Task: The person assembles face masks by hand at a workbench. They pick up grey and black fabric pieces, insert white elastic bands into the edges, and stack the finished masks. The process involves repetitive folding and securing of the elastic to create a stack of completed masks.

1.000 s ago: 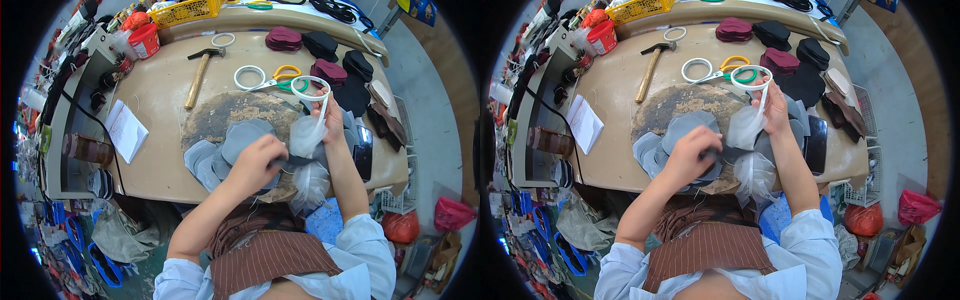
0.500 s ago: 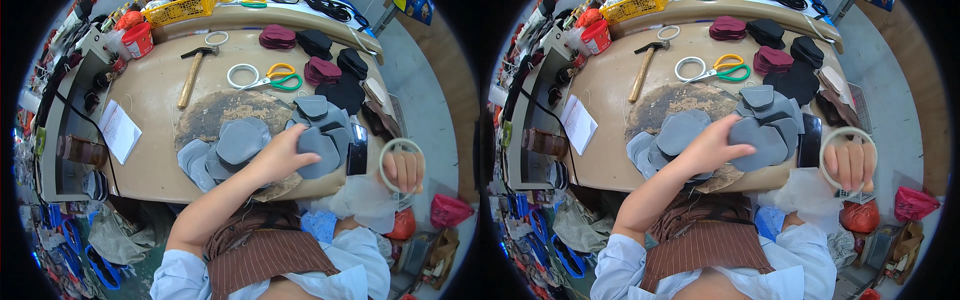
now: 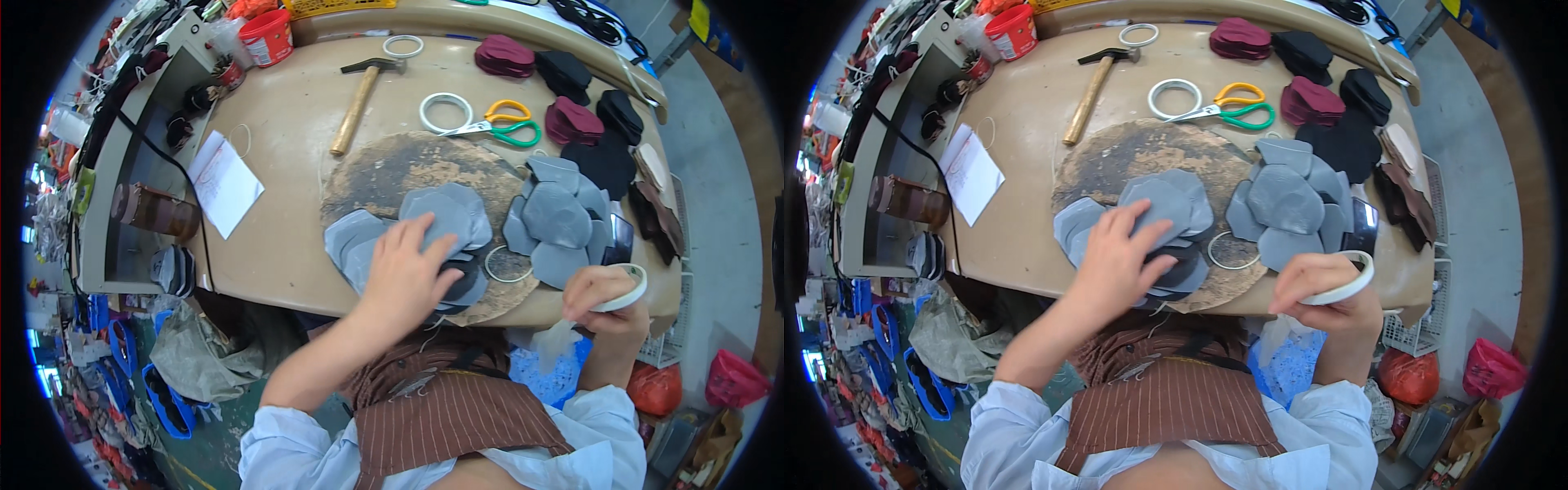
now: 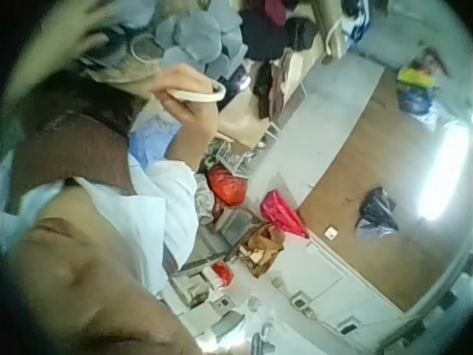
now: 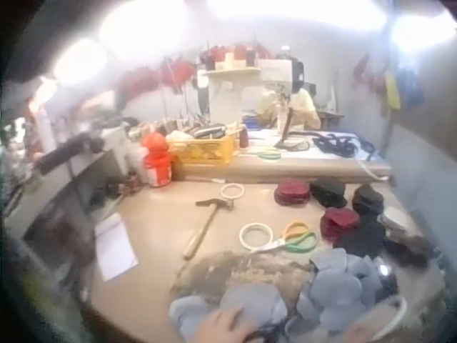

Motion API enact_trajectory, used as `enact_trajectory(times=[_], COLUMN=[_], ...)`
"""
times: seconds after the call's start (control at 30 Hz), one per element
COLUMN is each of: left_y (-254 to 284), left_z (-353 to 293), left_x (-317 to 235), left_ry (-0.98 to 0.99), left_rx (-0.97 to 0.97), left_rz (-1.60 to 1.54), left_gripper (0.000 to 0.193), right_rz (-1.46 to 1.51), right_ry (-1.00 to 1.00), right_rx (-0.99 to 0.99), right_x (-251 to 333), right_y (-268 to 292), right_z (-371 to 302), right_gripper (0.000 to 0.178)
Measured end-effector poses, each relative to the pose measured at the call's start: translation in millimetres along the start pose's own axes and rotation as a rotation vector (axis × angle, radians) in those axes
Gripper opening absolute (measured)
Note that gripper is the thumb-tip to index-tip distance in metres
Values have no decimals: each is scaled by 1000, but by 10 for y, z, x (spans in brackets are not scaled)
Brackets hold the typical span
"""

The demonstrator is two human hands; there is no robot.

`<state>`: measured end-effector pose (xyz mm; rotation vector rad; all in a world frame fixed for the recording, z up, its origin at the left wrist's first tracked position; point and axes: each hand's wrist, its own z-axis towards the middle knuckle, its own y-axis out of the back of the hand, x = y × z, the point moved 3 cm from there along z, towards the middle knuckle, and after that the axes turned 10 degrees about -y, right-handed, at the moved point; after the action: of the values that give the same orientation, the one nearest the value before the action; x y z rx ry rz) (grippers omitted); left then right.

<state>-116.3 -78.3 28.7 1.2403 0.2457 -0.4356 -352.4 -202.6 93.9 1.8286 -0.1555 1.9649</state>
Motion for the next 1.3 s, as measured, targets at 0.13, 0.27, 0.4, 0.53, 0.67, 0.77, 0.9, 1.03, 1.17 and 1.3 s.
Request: enact_trajectory(times=[0.13,0.27,0.4,0.53,0.67,0.77,0.9,1.03,1.17,1.3], left_y=[-123,-221,-56,-101,-231,-231,-324,-389,-437,-424], left_z=[-312,-342,-151,-50,-123,-136,-185,-228,-272,-246], left_x=[-256,-257,-89,42,19,-16,-43,-41,-58,-48], left_ry=[66,131,166,54,125,132,162,218,265,278], left_rx=[-104,-181,-175,-188,-168,-141,-185,-213,-218,-243], left_rz=[33,-24,-33,-11,62,79,53,23,78,48], left_gripper=[47,42,38,39,44,44,41,36,41,49], right_rz=[-88,-80,-88,-289,-250,-198,-491,-914,-796,-395], right_ry=[-55,20,81,-31,-269,-394,-157,-36,-152,-241], right_rx=[198,286,266,82,-32,-62,-169,-421,-306,-345], right_x=[-48,-26,-53,-235,-641,-746,-916,-843,-842,-889], right_y=[-198,-324,-306,-343,-468,-532,-655,-767,-755,-750], right_z=[497,896,1158,1385,1559,1650,1703,1573,1318,1203], right_gripper=[18,19,15,12,14,16,16,6,6,14])
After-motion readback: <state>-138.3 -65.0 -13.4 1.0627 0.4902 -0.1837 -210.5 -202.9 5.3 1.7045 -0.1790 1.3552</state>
